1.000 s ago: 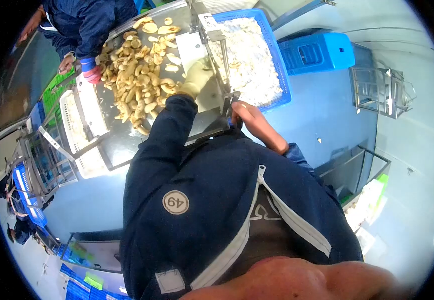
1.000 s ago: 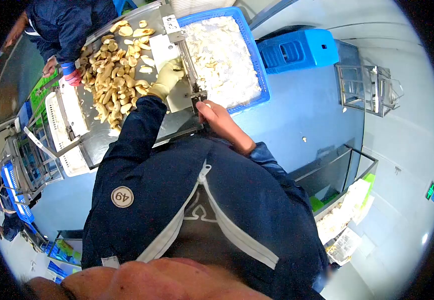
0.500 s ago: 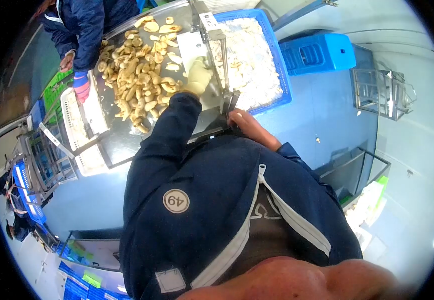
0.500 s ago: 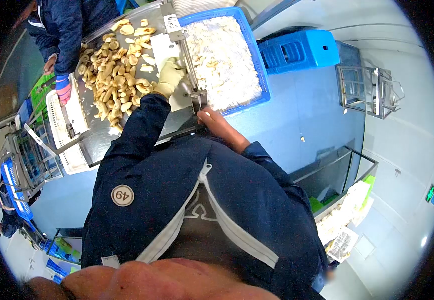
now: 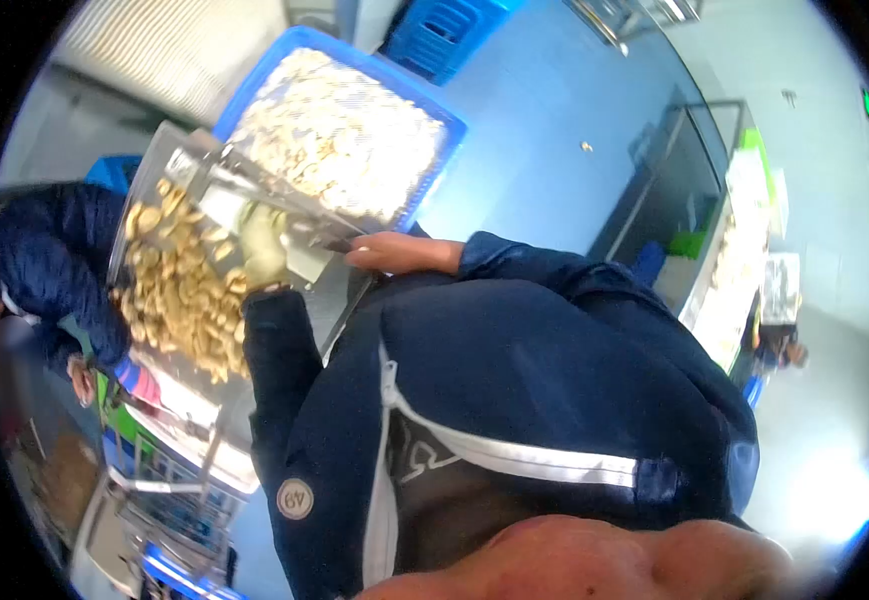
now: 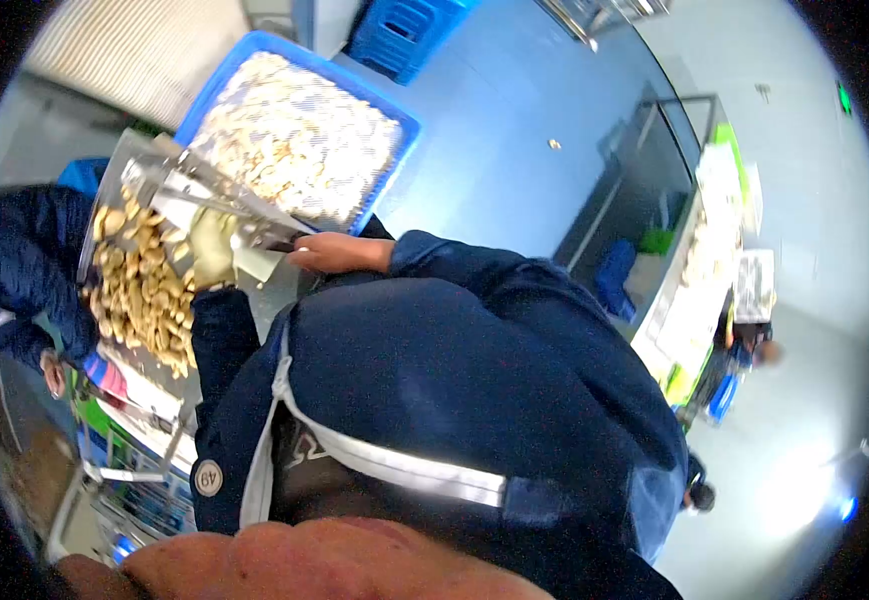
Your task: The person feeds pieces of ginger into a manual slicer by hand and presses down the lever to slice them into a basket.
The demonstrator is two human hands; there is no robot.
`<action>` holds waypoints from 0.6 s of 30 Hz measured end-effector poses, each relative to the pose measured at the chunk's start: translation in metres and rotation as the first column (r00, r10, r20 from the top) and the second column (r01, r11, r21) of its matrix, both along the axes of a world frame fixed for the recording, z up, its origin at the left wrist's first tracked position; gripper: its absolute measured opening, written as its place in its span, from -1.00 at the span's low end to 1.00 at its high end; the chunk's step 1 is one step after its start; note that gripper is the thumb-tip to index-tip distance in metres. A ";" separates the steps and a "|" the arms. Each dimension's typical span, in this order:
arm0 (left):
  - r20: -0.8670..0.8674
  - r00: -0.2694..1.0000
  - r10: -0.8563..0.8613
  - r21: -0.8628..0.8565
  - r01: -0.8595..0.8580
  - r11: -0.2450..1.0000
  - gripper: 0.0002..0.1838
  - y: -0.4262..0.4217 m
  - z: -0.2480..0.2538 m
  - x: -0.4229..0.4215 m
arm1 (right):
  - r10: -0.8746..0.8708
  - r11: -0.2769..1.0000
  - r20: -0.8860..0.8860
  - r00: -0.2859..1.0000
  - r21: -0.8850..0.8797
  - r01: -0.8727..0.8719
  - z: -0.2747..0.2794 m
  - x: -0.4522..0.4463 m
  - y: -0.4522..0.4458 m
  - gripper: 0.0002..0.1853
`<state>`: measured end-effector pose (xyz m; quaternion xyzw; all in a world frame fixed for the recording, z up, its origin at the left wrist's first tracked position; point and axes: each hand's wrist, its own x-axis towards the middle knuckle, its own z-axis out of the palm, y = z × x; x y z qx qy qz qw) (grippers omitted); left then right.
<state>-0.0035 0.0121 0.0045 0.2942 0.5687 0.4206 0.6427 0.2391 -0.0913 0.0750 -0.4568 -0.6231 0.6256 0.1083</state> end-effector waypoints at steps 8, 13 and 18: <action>0.338 0.936 0.098 0.071 -0.130 0.989 -0.60 0.014 0.077 0.050 | 0.017 0.999 -0.029 0.999 0.039 -0.016 0.002 0.003 0.001 -0.45; -0.710 0.685 0.166 0.223 -0.006 0.975 -0.61 0.016 0.062 -0.011 | -0.002 1.000 -0.039 0.999 -0.024 0.001 0.019 0.008 0.002 -0.45; -0.998 -0.006 0.066 0.060 0.356 0.933 -0.49 -0.005 0.012 -0.062 | 0.004 1.000 -0.105 0.995 0.007 -0.004 0.020 0.008 0.001 -0.45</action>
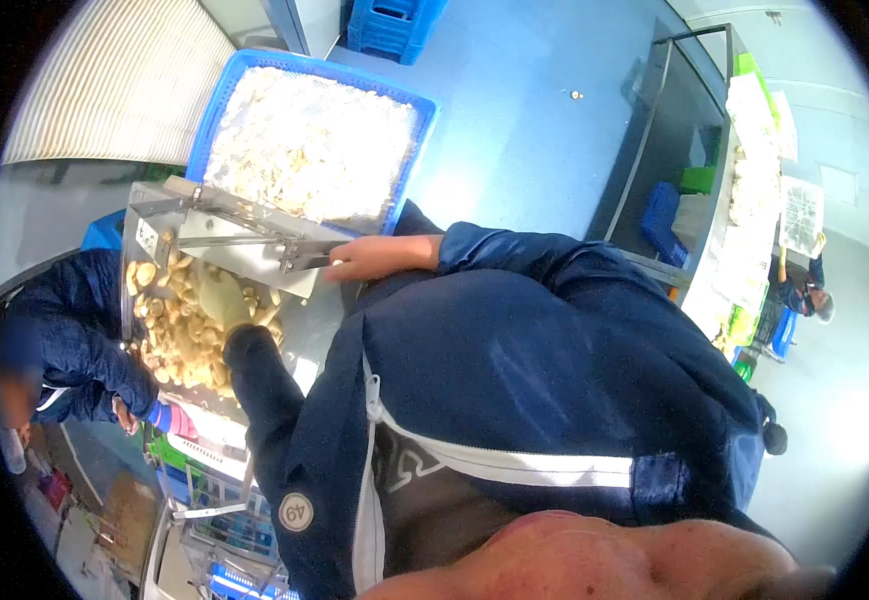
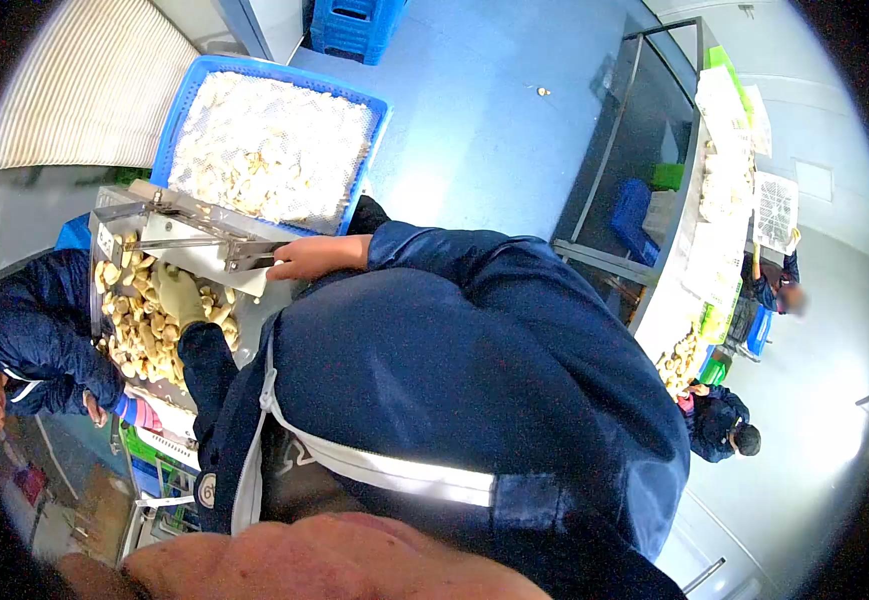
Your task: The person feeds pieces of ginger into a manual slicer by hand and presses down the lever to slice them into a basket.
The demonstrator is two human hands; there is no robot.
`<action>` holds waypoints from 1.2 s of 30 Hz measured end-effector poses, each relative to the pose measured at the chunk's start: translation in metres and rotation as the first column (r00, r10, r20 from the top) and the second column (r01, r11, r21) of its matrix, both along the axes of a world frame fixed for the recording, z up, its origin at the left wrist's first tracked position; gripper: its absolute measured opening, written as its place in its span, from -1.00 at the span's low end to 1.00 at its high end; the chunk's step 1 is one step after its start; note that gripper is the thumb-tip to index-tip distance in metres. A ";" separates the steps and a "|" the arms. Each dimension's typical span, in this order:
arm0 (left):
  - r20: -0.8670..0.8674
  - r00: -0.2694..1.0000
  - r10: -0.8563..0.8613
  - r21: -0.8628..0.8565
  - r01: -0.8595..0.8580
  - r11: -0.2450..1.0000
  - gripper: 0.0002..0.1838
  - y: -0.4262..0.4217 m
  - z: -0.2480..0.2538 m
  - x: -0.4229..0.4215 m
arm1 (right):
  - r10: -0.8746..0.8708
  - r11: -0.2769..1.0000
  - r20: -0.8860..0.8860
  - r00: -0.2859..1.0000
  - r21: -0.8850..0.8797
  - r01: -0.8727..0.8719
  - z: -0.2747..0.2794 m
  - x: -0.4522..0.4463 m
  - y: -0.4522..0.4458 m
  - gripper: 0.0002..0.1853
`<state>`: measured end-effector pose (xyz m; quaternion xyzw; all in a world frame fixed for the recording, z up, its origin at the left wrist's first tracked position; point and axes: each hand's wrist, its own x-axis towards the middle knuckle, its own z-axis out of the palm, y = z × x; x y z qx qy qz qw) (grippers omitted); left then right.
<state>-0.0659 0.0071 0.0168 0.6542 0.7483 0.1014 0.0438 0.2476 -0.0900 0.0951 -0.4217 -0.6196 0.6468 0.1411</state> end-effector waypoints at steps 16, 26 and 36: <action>0.348 0.938 -0.001 -0.023 0.010 1.000 -0.69 0.020 0.016 -0.022 | 0.040 0.994 0.061 0.997 -0.102 -0.033 -0.010 -0.007 0.005 -0.60; 0.831 0.550 0.090 0.020 -0.191 0.981 -0.68 0.003 -0.050 0.072 | 0.079 0.985 0.149 0.986 -0.161 -0.055 0.006 -0.013 0.013 -0.66; 0.861 0.385 0.332 -0.260 -0.228 0.938 -0.86 0.020 -0.007 0.066 | -0.009 0.993 0.171 0.985 -0.112 0.029 0.025 -0.021 0.011 -0.60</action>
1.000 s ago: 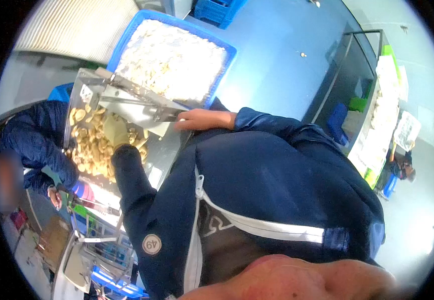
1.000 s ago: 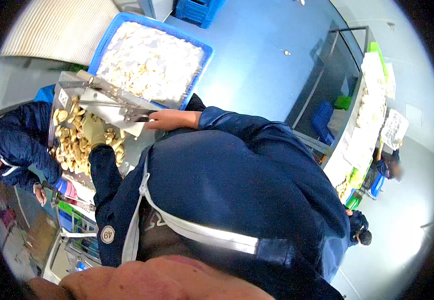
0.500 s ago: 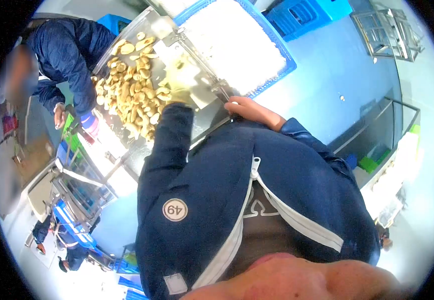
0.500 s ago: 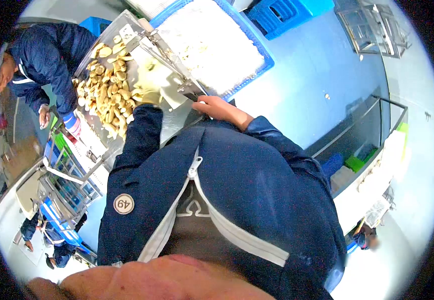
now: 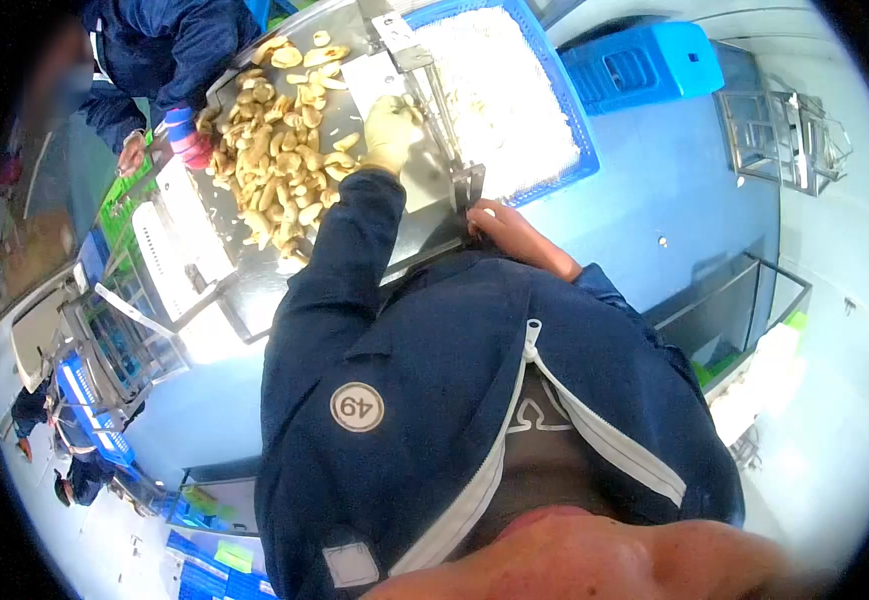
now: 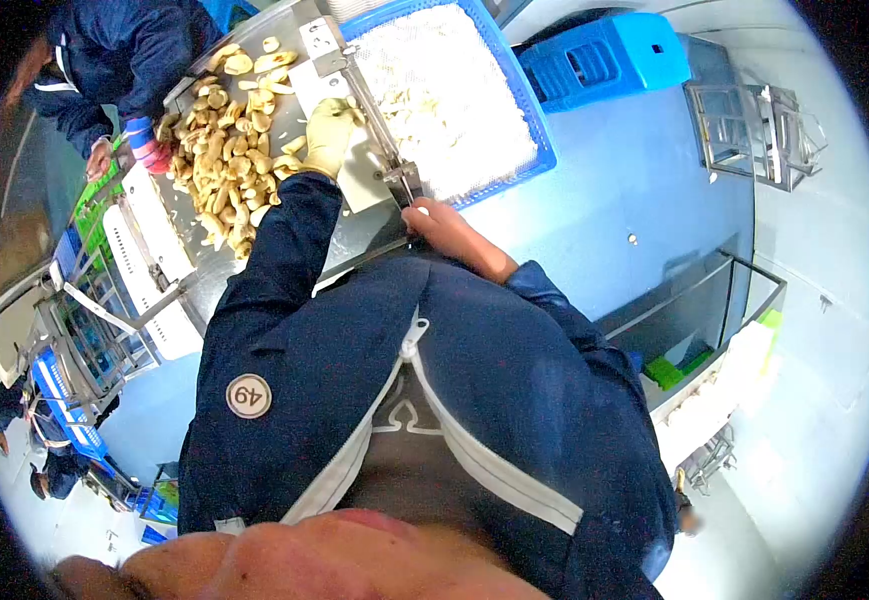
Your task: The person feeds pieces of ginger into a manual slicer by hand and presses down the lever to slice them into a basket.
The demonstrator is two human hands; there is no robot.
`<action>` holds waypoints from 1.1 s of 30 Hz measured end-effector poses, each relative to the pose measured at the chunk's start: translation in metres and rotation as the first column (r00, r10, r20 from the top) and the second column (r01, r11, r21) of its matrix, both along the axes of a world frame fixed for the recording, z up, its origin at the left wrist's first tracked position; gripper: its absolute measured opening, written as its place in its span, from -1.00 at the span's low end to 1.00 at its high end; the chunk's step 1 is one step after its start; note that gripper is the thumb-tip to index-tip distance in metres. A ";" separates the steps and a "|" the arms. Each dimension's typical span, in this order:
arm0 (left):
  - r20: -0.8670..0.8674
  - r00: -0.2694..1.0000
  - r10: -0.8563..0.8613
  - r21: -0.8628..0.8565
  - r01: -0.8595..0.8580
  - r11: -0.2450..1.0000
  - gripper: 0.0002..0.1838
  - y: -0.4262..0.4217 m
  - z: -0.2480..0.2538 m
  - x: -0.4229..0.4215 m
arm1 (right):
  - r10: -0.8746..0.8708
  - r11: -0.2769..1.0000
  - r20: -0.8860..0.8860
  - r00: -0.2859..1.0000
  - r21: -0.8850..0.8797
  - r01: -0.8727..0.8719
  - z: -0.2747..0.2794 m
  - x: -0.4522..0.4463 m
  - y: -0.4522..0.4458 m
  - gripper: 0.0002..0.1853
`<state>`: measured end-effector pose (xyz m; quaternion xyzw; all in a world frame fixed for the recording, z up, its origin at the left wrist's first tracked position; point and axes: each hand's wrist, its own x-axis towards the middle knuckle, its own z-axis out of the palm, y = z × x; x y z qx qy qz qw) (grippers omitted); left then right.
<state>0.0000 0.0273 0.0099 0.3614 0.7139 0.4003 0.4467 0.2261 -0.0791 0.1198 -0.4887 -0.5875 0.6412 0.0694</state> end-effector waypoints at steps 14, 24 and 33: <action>-0.134 0.989 -0.057 -0.114 0.042 0.993 -0.84 -0.003 0.020 0.000 | -0.011 0.999 0.043 0.999 -0.041 0.012 0.024 -0.008 0.010 -0.58; -0.123 0.990 -0.067 -0.001 0.067 0.998 -0.84 0.003 -0.044 -0.009 | -0.004 1.000 -0.005 1.000 0.001 0.004 -0.009 -0.003 0.001 -0.58; -0.316 0.943 -0.108 -0.056 0.095 0.994 -0.72 0.002 -0.023 -0.003 | 0.061 0.994 0.063 0.996 0.087 -0.066 -0.041 0.004 -0.004 -0.54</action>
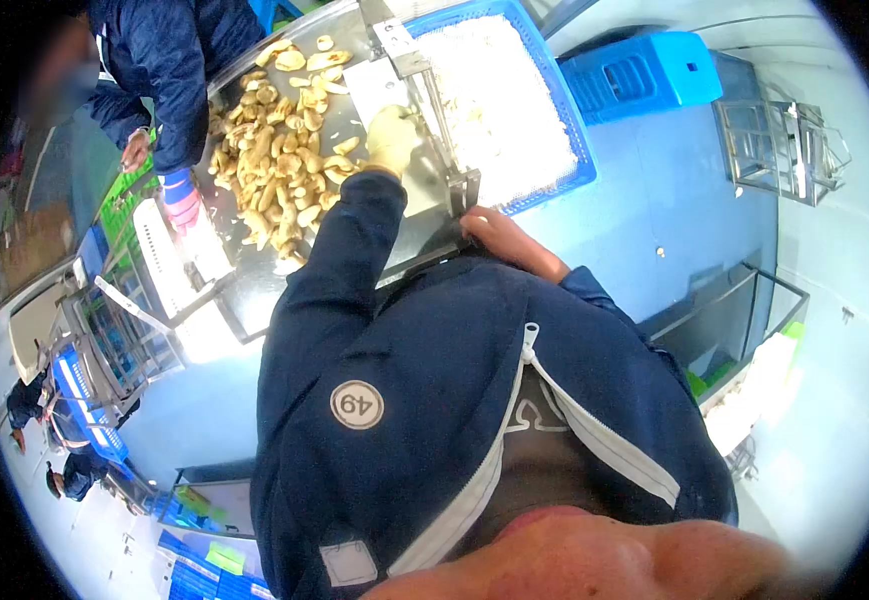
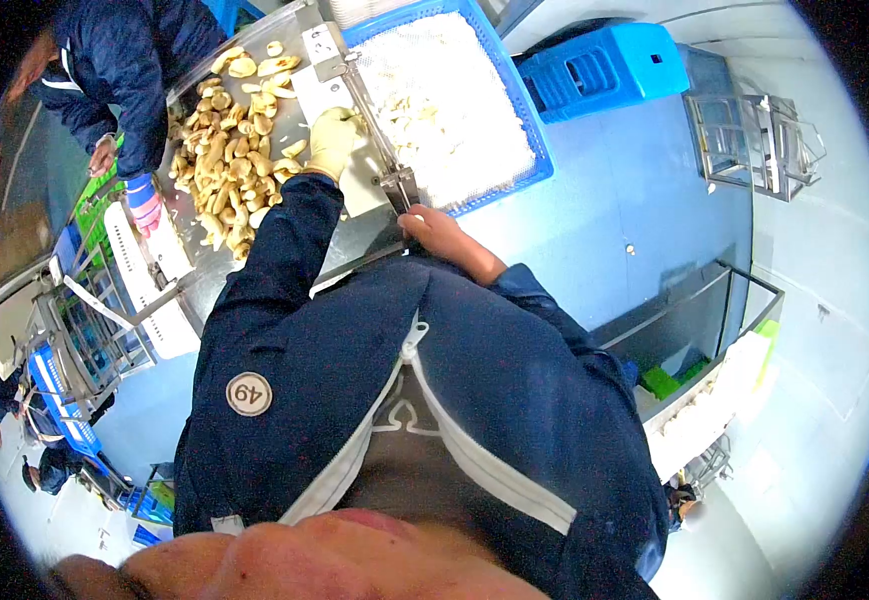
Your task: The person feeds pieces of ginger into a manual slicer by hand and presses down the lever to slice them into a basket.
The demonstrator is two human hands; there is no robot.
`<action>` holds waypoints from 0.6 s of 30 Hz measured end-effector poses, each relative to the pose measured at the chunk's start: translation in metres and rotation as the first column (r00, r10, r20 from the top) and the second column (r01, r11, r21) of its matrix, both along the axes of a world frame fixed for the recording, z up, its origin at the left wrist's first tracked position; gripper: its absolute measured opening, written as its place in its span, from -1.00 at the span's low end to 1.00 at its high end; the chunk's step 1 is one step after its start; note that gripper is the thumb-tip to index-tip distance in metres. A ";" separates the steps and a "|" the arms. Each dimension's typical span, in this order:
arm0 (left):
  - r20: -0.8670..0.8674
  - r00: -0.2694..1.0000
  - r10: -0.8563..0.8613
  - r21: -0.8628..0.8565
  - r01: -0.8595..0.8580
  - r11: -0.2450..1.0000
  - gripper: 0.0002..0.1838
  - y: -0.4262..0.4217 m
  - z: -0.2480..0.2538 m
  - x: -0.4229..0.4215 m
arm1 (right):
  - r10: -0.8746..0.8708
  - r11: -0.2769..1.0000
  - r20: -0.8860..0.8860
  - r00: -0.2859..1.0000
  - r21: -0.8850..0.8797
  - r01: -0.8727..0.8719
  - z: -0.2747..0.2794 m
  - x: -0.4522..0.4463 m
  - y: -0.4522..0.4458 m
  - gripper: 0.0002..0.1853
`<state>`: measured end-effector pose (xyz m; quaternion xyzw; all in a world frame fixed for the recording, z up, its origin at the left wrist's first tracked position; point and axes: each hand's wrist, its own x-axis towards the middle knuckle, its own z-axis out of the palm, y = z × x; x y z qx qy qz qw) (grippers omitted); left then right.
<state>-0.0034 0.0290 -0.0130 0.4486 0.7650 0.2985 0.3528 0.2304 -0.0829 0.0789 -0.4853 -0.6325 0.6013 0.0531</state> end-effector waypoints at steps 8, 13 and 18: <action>-0.029 1.000 0.001 -0.087 -0.003 0.996 -0.80 -0.002 0.023 0.008 | -0.029 1.000 -0.036 0.999 0.006 0.029 0.004 -0.002 0.000 -0.57; -0.131 0.991 0.028 -0.087 -0.040 0.995 -0.84 -0.005 0.049 0.018 | -0.137 0.990 -0.114 0.984 -0.051 0.132 0.028 -0.005 0.000 -0.56; -0.150 0.987 -0.051 -0.096 0.037 0.995 -0.74 0.000 0.025 0.011 | -0.056 0.996 -0.057 0.997 -0.079 0.051 0.066 -0.009 0.021 -0.55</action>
